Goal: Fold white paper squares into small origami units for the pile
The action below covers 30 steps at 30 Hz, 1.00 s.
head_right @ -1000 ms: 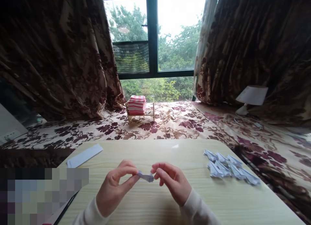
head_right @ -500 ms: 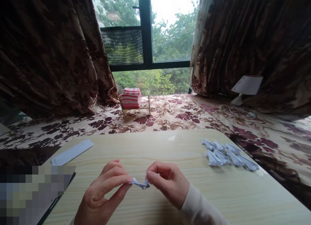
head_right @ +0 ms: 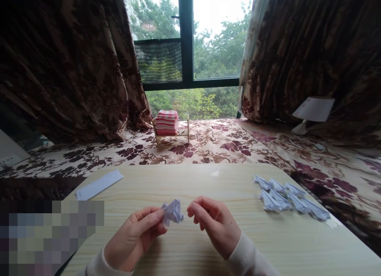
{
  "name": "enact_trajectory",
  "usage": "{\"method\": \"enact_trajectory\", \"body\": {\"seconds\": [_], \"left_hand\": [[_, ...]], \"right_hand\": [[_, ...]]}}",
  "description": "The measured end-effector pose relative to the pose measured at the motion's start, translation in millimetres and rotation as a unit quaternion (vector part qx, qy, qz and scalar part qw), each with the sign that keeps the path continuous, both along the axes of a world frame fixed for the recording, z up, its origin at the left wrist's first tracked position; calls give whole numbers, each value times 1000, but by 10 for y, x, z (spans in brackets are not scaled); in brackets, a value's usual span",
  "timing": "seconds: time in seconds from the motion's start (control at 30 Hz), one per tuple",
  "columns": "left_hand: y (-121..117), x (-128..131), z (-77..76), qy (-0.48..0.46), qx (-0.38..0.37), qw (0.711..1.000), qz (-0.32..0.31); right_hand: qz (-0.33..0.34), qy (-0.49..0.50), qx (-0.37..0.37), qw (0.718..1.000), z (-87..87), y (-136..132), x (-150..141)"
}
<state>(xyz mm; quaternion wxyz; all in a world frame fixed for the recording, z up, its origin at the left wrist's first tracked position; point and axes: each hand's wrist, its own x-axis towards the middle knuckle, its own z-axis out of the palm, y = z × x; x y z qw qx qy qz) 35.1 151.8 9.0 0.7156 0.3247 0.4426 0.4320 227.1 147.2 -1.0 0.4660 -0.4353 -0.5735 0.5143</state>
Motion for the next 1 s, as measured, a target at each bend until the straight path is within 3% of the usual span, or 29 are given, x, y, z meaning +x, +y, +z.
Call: {"method": "enact_trajectory", "body": {"seconds": [0.4, 0.87, 1.0], "left_hand": [[-16, 31, -32, -57, -56, 997, -20], [-28, 48, -65, -52, -51, 997, -24], [-27, 51, -59, -54, -49, 997, -24]], "right_hand": [[-8, -51, 108, 993, 43, -75, -95], [-15, -54, 85, 995, -17, -95, -70], [-45, -50, 94, 993, -71, -101, -114]]}}
